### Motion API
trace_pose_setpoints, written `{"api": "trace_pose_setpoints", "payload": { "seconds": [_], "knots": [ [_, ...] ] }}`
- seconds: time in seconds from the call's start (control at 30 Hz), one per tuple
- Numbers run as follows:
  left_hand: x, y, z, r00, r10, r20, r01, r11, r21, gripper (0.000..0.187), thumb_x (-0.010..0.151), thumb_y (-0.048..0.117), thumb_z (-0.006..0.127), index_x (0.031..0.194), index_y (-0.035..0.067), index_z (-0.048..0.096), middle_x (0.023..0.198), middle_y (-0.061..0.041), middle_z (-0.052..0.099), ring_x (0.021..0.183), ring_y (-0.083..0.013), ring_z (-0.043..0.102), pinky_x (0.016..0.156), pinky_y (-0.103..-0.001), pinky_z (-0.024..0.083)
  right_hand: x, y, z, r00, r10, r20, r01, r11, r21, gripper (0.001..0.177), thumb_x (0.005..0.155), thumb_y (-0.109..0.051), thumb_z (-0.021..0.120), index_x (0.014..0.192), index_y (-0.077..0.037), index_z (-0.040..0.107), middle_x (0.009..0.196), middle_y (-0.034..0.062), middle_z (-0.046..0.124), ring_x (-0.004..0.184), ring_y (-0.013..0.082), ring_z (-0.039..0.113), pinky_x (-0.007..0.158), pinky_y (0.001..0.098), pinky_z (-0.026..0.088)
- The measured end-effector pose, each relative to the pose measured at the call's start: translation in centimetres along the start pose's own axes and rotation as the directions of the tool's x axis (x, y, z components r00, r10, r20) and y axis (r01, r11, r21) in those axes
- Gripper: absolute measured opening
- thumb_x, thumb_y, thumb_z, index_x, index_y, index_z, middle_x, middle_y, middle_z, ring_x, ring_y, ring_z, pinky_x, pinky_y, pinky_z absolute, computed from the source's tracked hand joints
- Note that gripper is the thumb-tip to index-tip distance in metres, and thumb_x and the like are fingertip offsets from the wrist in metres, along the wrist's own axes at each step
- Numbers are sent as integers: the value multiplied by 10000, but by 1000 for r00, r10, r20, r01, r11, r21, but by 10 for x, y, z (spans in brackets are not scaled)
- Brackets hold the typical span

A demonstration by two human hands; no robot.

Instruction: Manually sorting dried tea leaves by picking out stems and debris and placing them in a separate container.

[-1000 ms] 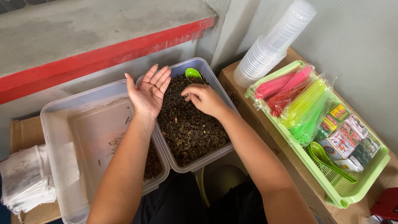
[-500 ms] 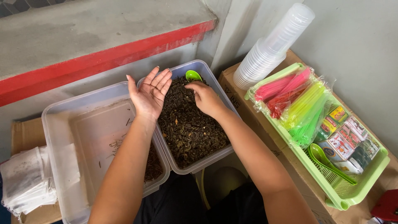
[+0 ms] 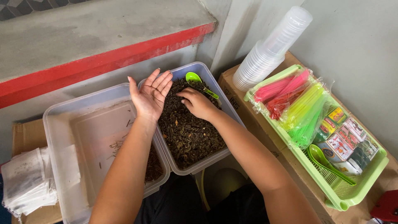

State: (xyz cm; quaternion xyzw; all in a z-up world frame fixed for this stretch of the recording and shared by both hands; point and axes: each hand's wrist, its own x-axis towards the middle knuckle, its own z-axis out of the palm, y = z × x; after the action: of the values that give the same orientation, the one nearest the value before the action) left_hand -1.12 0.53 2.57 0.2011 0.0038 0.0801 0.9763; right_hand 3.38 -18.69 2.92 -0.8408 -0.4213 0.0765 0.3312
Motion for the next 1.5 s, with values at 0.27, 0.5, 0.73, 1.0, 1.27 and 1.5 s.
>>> {"api": "trace_pose_setpoints", "payload": {
  "seconds": [0.27,0.5,0.73,1.0,1.27,1.5],
  "knots": [
    [0,-1,1,1000,6,-17,-6,1000,28,998,871,765,345,1395,-62,539,1356,-347,599,1296,-418,606,1086,-490,541,3,3,4,1000,15,-15,-16,999,-43,219,1043,-105,572,1219,-7,659,1144,156,623,1115,354,642,880,474,562],
    [-2,0,3,1000,0,-19,1,999,52,990,883,765,325,1403,-50,536,1372,-333,593,1321,-419,583,1106,-470,524,0,9,6,999,11,-33,-13,998,-58,67,966,-73,641,1004,-63,695,1068,90,620,1080,323,656,846,439,578],
    [-1,-3,1,999,-31,-31,33,996,89,998,883,784,275,1393,-34,534,1345,-315,612,1293,-398,612,1085,-465,542,-2,7,-3,985,-81,-152,65,992,-106,51,931,-64,674,943,-113,685,1056,41,617,1091,293,650,829,406,592],
    [7,-22,-17,933,-359,21,331,878,345,938,1016,680,149,1441,-93,470,1335,-279,597,1103,-296,700,843,-340,636,-6,-16,-5,759,-470,-449,412,882,-227,150,877,-40,755,947,-172,773,887,15,640,885,237,630,803,384,527],
    [13,-24,-22,831,-555,-30,546,806,228,894,1044,644,276,1350,-155,537,1143,-331,630,1036,-424,662,870,-540,599,-3,-1,-2,788,-340,-513,326,938,-120,210,934,-26,665,1076,-135,775,946,65,667,917,266,629,843,405,526],
    [9,-15,-6,866,-490,-104,500,833,238,823,1068,556,178,1421,-132,461,1336,-439,535,1214,-499,599,974,-548,547,-4,8,-12,742,-179,-646,216,976,-23,219,969,-8,584,1090,-100,741,928,108,672,855,321,663,756,389,543]
  ]
}}
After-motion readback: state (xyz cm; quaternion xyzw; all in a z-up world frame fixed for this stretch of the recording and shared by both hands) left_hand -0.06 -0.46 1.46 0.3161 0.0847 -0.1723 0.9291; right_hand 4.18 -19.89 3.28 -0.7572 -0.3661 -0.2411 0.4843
